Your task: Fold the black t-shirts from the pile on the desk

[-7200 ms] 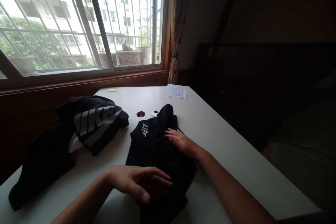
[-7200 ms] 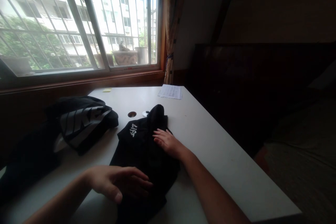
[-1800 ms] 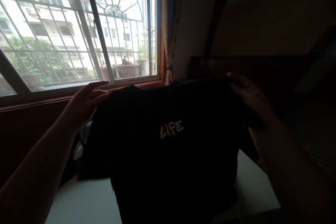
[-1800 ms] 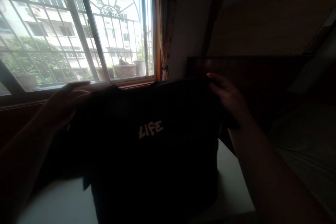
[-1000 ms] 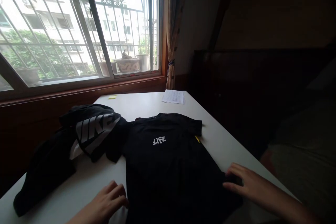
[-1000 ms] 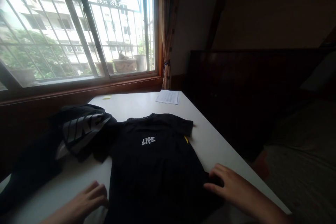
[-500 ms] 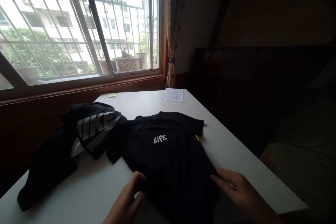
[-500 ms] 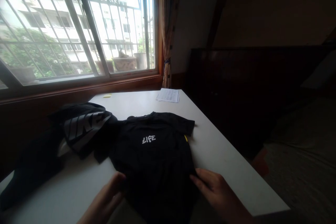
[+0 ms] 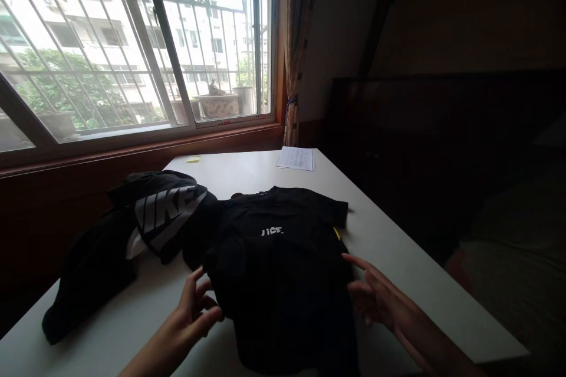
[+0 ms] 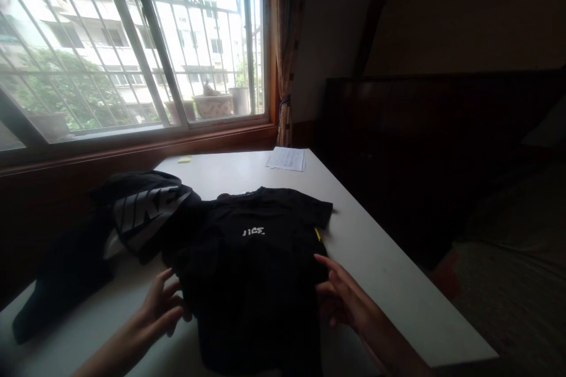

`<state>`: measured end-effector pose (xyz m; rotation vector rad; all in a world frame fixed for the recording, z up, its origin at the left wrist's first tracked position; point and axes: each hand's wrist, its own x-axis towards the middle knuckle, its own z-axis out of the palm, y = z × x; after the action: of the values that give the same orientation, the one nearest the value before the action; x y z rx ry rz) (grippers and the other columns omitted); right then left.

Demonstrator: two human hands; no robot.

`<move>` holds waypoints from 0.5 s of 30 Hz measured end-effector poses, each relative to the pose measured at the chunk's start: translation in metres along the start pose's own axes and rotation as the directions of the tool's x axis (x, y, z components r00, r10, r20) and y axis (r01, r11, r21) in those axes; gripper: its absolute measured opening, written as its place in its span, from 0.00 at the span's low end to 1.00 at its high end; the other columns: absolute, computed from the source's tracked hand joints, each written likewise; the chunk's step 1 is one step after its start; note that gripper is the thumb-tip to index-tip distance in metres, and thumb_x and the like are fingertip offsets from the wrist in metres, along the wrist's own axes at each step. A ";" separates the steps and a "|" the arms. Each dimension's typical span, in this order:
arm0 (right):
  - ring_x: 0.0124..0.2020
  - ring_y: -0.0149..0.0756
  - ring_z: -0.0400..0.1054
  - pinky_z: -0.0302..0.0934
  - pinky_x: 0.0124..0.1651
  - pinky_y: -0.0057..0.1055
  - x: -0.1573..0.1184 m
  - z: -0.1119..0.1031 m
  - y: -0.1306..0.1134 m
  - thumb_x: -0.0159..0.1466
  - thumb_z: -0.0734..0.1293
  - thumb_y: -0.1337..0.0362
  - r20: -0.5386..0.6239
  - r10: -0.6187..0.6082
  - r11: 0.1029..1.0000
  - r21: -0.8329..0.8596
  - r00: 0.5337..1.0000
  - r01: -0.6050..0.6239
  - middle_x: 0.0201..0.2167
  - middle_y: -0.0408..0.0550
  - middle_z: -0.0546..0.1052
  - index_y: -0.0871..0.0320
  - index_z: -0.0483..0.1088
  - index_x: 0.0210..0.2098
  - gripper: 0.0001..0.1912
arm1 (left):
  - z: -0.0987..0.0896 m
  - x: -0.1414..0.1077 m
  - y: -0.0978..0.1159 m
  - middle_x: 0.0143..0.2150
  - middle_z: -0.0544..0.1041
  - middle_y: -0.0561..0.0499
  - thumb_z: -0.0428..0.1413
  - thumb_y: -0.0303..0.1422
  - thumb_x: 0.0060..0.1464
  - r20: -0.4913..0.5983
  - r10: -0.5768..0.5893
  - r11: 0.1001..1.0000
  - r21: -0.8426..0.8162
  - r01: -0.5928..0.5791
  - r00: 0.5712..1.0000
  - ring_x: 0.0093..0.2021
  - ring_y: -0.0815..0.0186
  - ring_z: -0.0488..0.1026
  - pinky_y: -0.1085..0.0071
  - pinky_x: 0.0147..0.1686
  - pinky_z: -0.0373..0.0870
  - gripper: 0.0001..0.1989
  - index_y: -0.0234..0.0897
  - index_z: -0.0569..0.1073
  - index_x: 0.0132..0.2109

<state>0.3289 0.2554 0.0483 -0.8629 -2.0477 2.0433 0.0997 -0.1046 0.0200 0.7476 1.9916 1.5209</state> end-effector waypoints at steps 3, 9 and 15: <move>0.57 0.57 0.71 0.68 0.54 0.49 -0.007 0.008 0.013 0.58 0.67 0.33 0.048 -0.014 0.989 -0.143 0.999 0.021 0.53 0.59 0.76 0.49 0.42 0.75 0.56 | 0.012 -0.010 -0.022 0.60 0.70 0.41 0.63 0.46 0.56 -0.068 0.103 0.974 0.209 -0.087 0.992 0.52 0.53 0.75 0.56 0.47 0.77 0.43 0.54 0.47 0.70; 0.72 0.57 0.50 0.55 0.67 0.51 -0.011 0.029 0.024 0.56 0.75 0.50 0.207 0.032 0.982 -0.191 0.978 0.009 0.68 0.60 0.62 0.43 0.34 0.75 0.60 | 0.027 -0.003 -0.019 0.68 0.61 0.42 0.58 0.37 0.60 -0.143 0.265 0.902 0.387 -0.193 0.954 0.66 0.47 0.64 0.50 0.58 0.73 0.35 0.54 0.53 0.70; 0.69 0.54 0.57 0.63 0.61 0.46 -0.007 0.032 0.023 0.57 0.72 0.54 0.137 -0.033 0.999 0.021 0.990 0.030 0.64 0.56 0.66 0.42 0.45 0.73 0.51 | 0.032 0.007 -0.007 0.62 0.64 0.44 0.52 0.33 0.63 -0.142 0.240 0.909 0.379 -0.171 0.960 0.44 0.61 0.76 0.59 0.45 0.78 0.34 0.56 0.49 0.71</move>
<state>0.3266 0.2223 0.0257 -0.6994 -2.0918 2.1579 0.1164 -0.0797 0.0052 1.0258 2.4431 1.3909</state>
